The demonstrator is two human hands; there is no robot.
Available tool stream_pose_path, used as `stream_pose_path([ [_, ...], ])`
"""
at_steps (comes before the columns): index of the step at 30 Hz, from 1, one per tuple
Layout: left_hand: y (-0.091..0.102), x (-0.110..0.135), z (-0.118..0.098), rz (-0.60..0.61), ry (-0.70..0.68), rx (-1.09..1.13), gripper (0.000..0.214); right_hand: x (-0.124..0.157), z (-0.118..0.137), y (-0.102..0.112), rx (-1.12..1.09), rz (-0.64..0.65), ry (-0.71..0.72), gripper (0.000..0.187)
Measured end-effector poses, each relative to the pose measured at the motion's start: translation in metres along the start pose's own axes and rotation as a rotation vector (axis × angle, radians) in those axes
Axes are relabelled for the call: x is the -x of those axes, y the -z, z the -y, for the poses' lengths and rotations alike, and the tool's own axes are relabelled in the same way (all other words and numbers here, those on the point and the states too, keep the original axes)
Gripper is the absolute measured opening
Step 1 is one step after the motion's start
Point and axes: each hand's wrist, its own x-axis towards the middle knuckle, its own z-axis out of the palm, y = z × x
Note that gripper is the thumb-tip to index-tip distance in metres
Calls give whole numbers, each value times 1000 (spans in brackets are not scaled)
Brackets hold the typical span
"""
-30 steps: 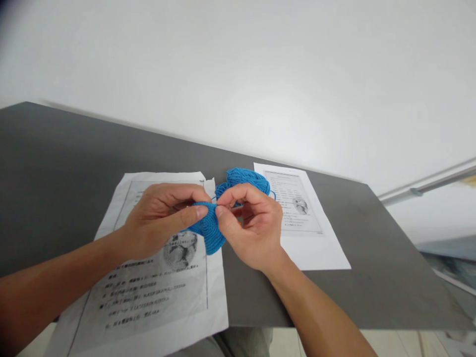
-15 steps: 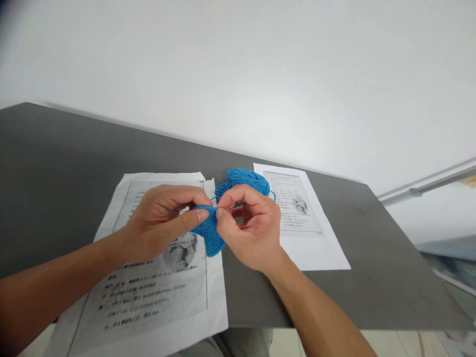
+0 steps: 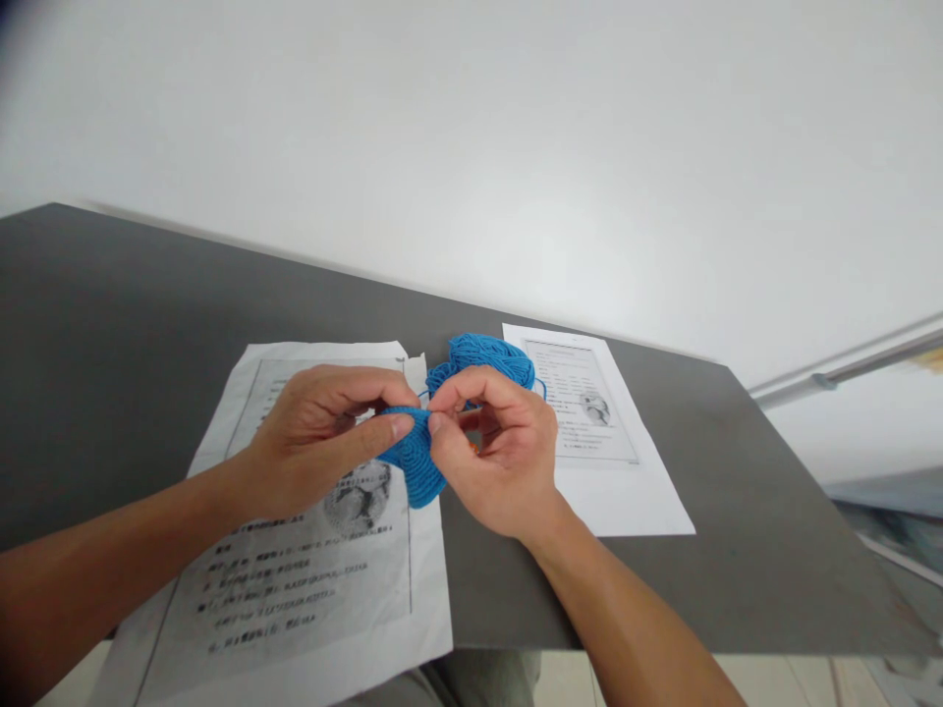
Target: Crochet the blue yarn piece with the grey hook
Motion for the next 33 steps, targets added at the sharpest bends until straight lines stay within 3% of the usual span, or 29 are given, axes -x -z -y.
stream_pose_path([
  [16, -1, -1, -2, 37, 115, 133, 22, -1, 0, 0, -2, 25, -15, 9],
  [33, 0, -1, -4, 31, 76, 87, 22, -1, 1, -1, -21, 39, 3, 11],
])
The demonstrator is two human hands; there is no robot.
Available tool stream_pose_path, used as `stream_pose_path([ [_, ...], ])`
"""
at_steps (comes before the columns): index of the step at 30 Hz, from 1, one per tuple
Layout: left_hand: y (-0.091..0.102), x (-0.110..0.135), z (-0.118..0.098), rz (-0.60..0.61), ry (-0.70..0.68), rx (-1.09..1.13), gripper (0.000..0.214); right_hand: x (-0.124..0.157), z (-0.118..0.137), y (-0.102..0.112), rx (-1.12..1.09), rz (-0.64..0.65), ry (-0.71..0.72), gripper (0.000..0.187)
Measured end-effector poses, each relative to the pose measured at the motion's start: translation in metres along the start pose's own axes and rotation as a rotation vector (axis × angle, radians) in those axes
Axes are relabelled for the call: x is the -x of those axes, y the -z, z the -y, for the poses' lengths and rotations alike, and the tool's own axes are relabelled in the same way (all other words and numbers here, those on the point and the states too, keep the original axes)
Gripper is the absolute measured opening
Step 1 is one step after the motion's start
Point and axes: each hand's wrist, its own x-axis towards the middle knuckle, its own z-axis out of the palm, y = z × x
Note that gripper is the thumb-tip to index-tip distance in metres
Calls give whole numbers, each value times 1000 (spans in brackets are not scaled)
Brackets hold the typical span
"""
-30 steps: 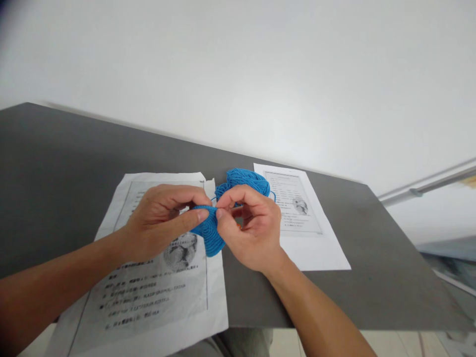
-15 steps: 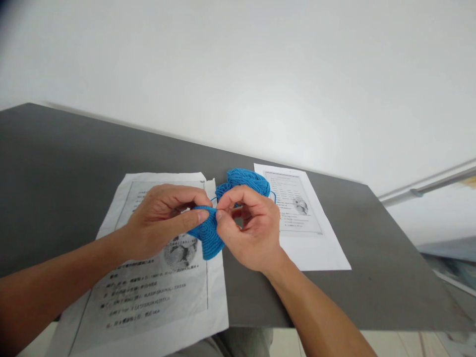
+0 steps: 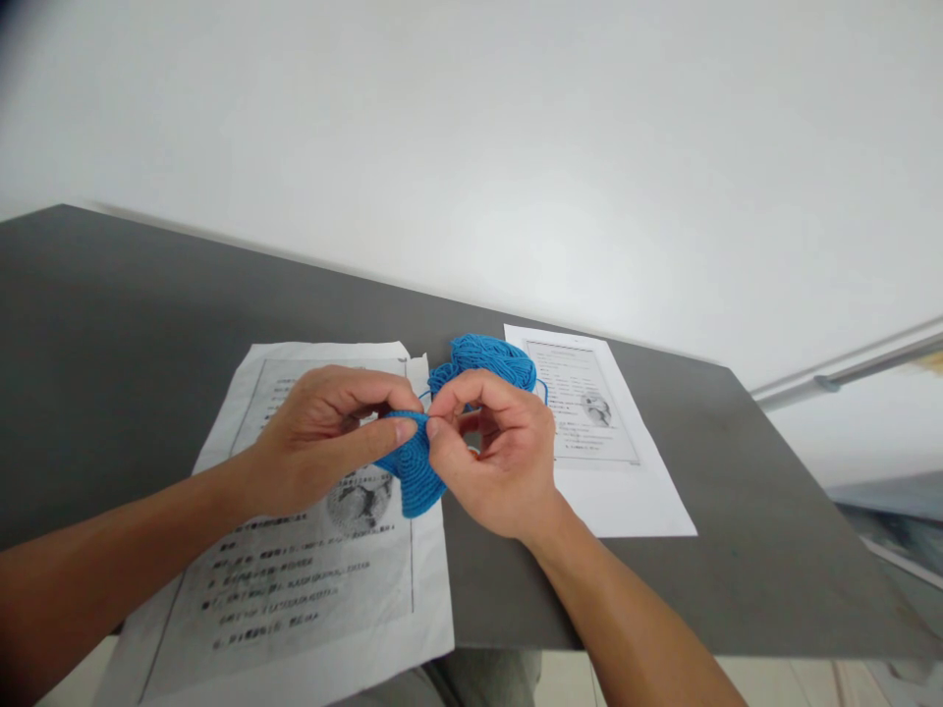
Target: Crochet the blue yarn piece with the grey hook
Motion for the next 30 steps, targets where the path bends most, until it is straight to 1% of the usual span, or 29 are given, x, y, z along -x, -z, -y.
stream_pose_path([
  [11, 0, 0, 2, -8, -43, -26, 23, 1, -4, 1, -56, 20, 33, 12],
  [17, -2, 0, 1, -13, -51, -31, 22, 1, -3, 1, -25, 22, 35, 12],
  [24, -4, 1, 4, -75, -55, -29, 15, 0, 0, 1, 19, -84, -25, 8],
  [30, -4, 2, 5, -122, -14, -52, 19, 0, 0, 0, -3, -89, -32, 8],
])
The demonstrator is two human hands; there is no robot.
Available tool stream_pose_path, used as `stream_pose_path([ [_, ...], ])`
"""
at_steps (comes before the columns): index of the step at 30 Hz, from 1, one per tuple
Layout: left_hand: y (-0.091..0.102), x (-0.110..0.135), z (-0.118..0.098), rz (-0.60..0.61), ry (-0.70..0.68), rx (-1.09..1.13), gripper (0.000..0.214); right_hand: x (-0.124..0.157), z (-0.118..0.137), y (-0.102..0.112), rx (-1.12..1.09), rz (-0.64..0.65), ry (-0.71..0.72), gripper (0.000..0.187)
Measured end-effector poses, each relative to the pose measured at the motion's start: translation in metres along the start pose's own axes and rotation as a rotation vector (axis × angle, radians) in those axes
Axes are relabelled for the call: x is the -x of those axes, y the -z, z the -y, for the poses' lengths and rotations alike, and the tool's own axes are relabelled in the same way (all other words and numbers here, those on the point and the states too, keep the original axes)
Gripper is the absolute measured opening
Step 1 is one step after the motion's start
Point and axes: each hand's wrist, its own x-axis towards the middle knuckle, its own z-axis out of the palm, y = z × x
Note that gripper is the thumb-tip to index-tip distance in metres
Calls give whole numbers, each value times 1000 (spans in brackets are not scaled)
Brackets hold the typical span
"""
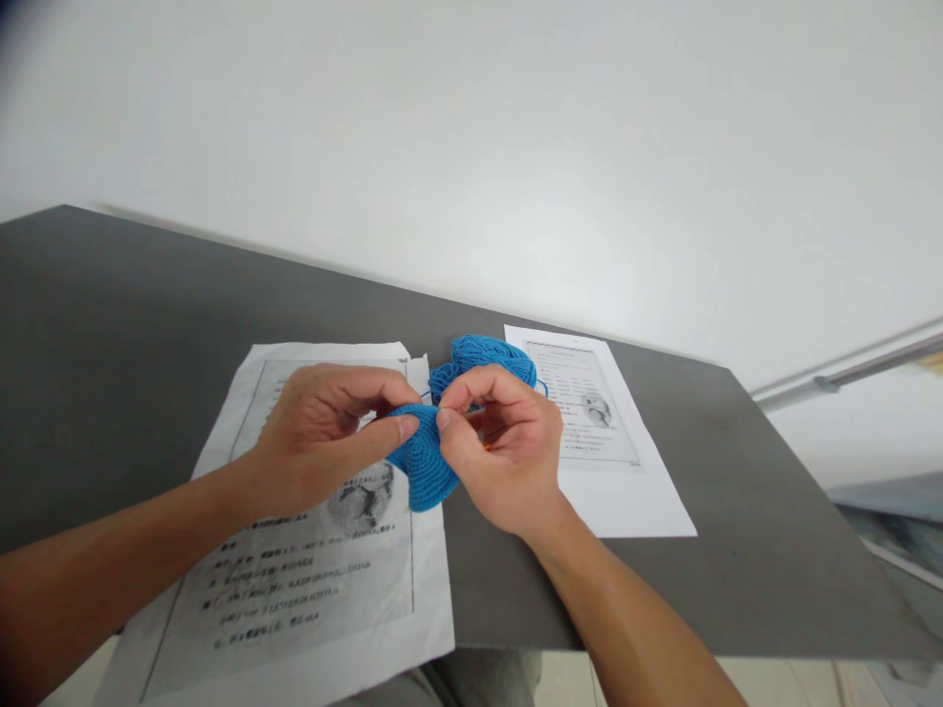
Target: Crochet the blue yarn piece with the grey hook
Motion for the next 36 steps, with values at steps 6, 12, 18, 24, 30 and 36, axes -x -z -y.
stream_pose_path([
  [6, 0, -1, -2, 13, 7, -8, 19, 0, 0, 0, -21, 4, -1, 8],
  [12, 0, -1, -2, -7, -14, -33, 19, -1, -1, 0, -37, 17, 17, 8],
  [18, 1, 0, -2, 4, -18, -42, 20, 0, -2, 0, -32, 30, 16, 8],
  [24, 1, 0, -3, 13, -19, -28, 20, 0, -1, 1, 7, 28, 1, 8],
  [30, 1, -2, -3, 15, -10, -30, 20, 0, -1, 1, 10, 33, -1, 8],
  [36, 1, -1, -4, 22, -9, -20, 21, 0, -1, 1, -1, 44, 8, 6],
])
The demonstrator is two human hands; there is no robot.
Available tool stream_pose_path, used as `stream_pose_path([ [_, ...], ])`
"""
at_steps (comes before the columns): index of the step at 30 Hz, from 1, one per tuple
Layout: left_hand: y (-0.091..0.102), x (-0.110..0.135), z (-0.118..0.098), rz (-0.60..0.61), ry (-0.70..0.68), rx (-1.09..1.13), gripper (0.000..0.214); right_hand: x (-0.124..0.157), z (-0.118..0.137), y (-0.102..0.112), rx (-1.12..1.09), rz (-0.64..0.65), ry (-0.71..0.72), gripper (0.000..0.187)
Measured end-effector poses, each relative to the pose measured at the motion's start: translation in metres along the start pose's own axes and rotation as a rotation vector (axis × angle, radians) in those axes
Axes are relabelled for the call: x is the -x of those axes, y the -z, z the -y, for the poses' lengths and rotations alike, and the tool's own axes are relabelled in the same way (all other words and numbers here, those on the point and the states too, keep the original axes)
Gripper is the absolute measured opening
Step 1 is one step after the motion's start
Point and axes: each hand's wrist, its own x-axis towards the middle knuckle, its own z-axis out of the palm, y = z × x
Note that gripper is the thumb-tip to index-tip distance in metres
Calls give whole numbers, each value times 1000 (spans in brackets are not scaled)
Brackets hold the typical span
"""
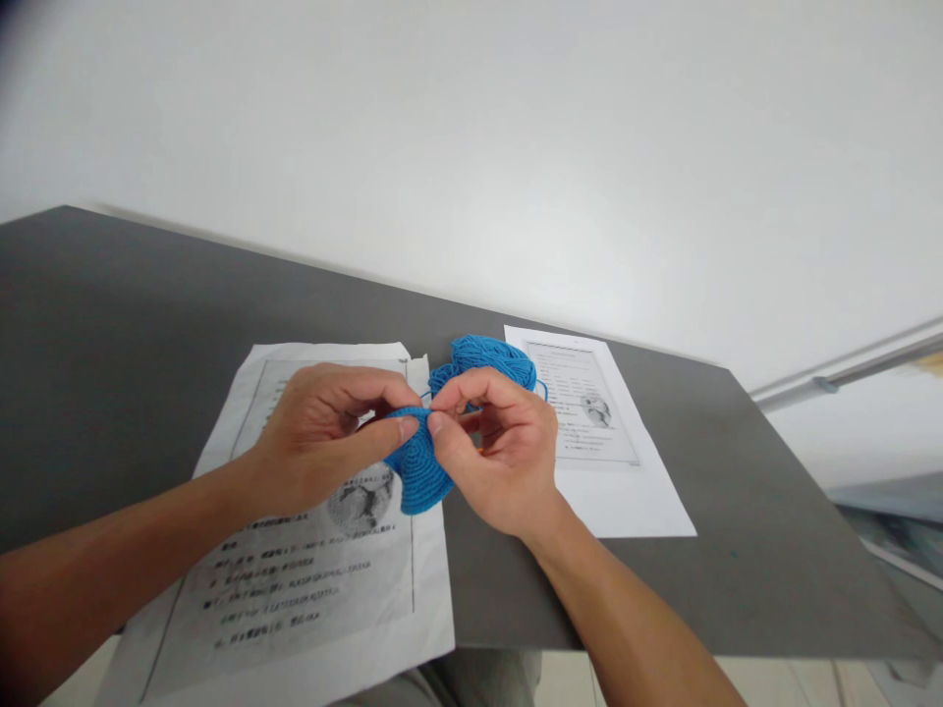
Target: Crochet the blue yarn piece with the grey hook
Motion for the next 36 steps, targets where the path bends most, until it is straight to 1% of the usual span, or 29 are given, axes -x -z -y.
stream_pose_path([
  [6, -1, -1, -1, -6, -15, 1, 20, 0, 1, 0, 4, 3, -9, 7],
  [20, 0, -2, -1, 4, 3, 9, 21, 0, 0, 0, -3, 14, 1, 6],
  [28, -1, -1, -1, 6, -10, 1, 19, 0, 1, -1, 35, 7, -19, 6],
  [33, -1, 0, -1, -63, 13, 28, 14, -2, 3, -2, 37, -45, -38, 6],
  [36, -1, 0, 0, -80, -2, 35, 16, -2, 4, -3, 26, -45, -42, 5],
])
